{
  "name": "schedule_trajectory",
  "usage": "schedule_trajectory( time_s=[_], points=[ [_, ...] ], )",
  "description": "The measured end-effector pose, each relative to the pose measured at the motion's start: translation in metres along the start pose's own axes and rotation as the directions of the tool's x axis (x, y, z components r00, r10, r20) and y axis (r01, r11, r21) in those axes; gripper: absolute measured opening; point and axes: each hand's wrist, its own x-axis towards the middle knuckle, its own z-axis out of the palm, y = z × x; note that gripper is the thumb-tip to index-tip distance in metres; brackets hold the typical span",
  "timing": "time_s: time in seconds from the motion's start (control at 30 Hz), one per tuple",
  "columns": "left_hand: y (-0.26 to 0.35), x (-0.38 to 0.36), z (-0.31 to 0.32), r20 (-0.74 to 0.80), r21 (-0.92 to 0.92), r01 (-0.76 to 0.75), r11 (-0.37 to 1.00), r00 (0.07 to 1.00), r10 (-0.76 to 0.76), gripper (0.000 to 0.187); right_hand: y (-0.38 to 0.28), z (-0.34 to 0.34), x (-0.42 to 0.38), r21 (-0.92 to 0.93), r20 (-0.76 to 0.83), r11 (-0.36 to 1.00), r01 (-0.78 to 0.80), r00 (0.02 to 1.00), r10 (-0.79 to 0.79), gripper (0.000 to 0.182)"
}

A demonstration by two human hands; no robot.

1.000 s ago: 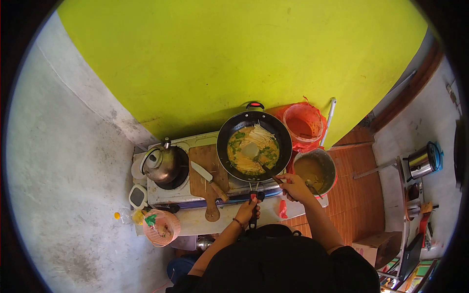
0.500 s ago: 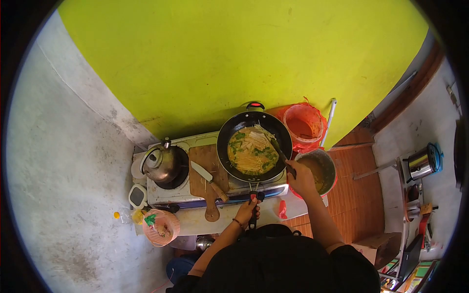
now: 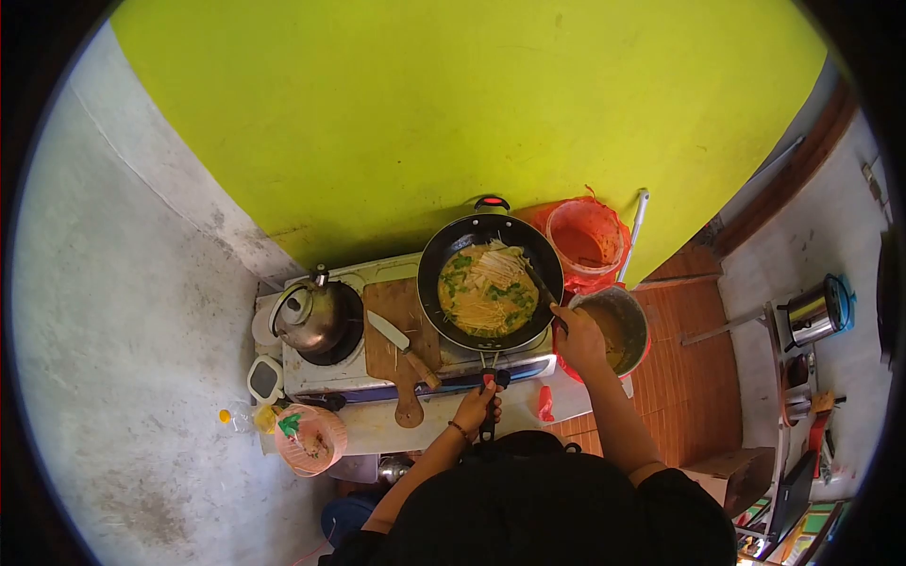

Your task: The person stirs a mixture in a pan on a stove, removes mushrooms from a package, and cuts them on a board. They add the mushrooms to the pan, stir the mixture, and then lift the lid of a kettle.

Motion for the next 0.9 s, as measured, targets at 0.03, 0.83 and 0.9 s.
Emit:
schedule_trajectory(
  time_s=[0.03, 0.83, 0.9],
  points=[
    [-0.001, 0.001, -0.001, 0.003, -0.004, -0.002, 1.0, 1.0, 0.002, 0.037, 0.001, 0.003, 0.0, -0.008, 0.021, 1.0, -0.008, 1.0, 0.008, 0.038],
    [-0.001, 0.001, -0.007, 0.034, 0.024, -0.013, 1.0, 0.999, 0.012, 0.038, -0.02, -0.016, -0.008, 0.024, 0.023, 0.999, 0.046, 0.999, -0.047, 0.037],
    [-0.002, 0.002, -0.007, 0.036, 0.025, -0.017, 1.0, 0.999, 0.016, 0.038, -0.027, -0.025, -0.009, 0.001, 0.06, 0.999, 0.033, 0.998, -0.033, 0.036]
  ],
)
